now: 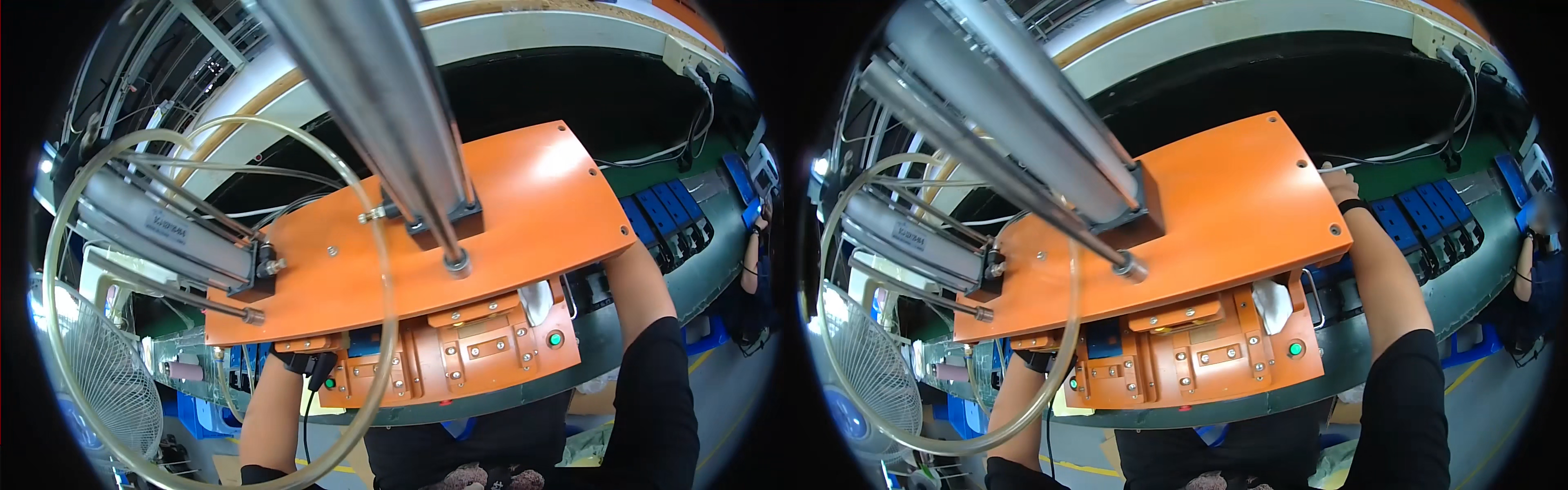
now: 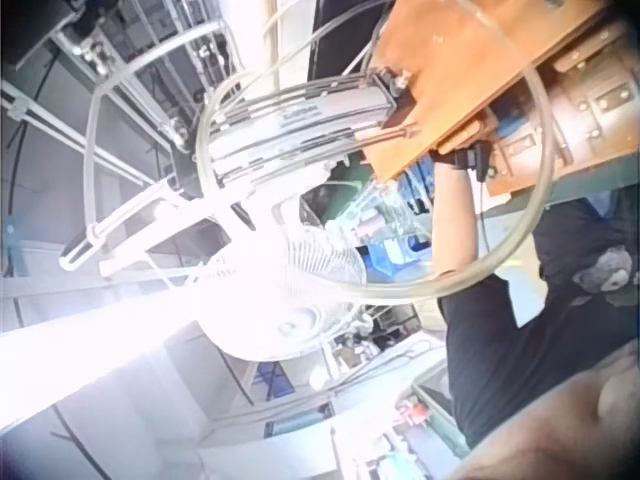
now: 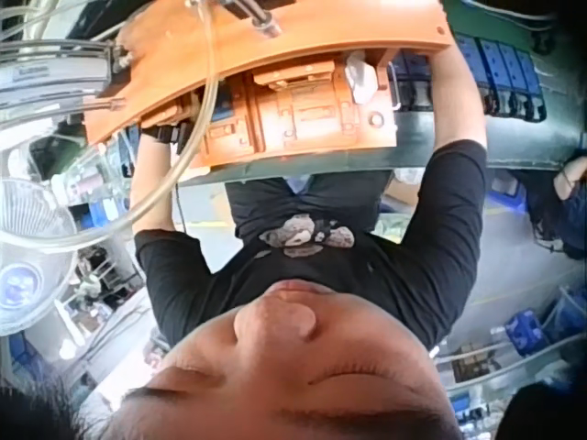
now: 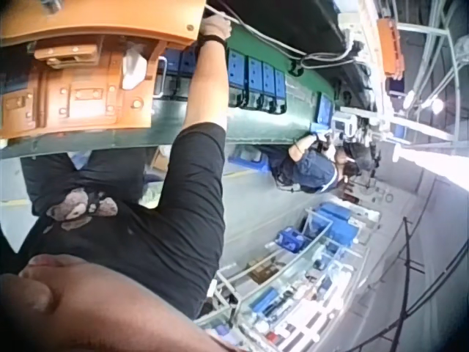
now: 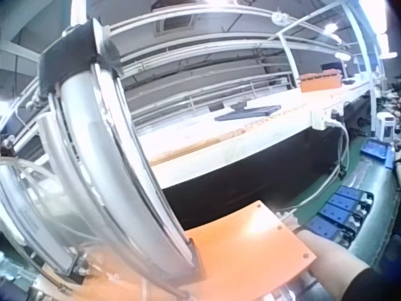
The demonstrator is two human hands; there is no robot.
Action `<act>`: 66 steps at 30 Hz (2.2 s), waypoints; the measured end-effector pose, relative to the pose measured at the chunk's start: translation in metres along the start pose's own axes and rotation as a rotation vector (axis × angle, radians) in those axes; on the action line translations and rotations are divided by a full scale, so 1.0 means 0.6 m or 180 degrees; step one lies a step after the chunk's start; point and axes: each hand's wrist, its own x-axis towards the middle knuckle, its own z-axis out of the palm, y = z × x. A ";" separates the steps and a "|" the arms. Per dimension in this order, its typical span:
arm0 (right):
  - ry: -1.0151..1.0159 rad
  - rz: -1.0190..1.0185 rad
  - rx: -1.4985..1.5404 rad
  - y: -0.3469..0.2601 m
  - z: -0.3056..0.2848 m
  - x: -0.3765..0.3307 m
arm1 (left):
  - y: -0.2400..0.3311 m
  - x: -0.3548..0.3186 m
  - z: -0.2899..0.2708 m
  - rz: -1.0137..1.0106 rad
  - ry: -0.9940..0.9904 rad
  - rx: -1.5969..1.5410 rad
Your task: Operating a pneumatic press to assemble or shape small plastic components in a factory setting.
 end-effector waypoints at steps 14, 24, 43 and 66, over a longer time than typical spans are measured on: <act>-0.1337 0.0548 0.6360 0.196 -0.042 -0.356 | 0.183 -0.186 0.014 0.1013 0.0891 -0.0223; -0.4792 -0.1566 0.6114 0.009 0.085 -0.703 | 0.273 -0.307 0.131 0.2477 0.0340 -0.0828; -0.3640 -0.0843 0.4817 -0.113 0.215 -0.706 | 0.169 -0.130 0.016 0.1985 0.0427 0.0564; -0.3406 -0.2046 0.2952 -0.215 0.281 -0.725 | 0.003 -0.289 0.091 0.1000 0.1382 0.0009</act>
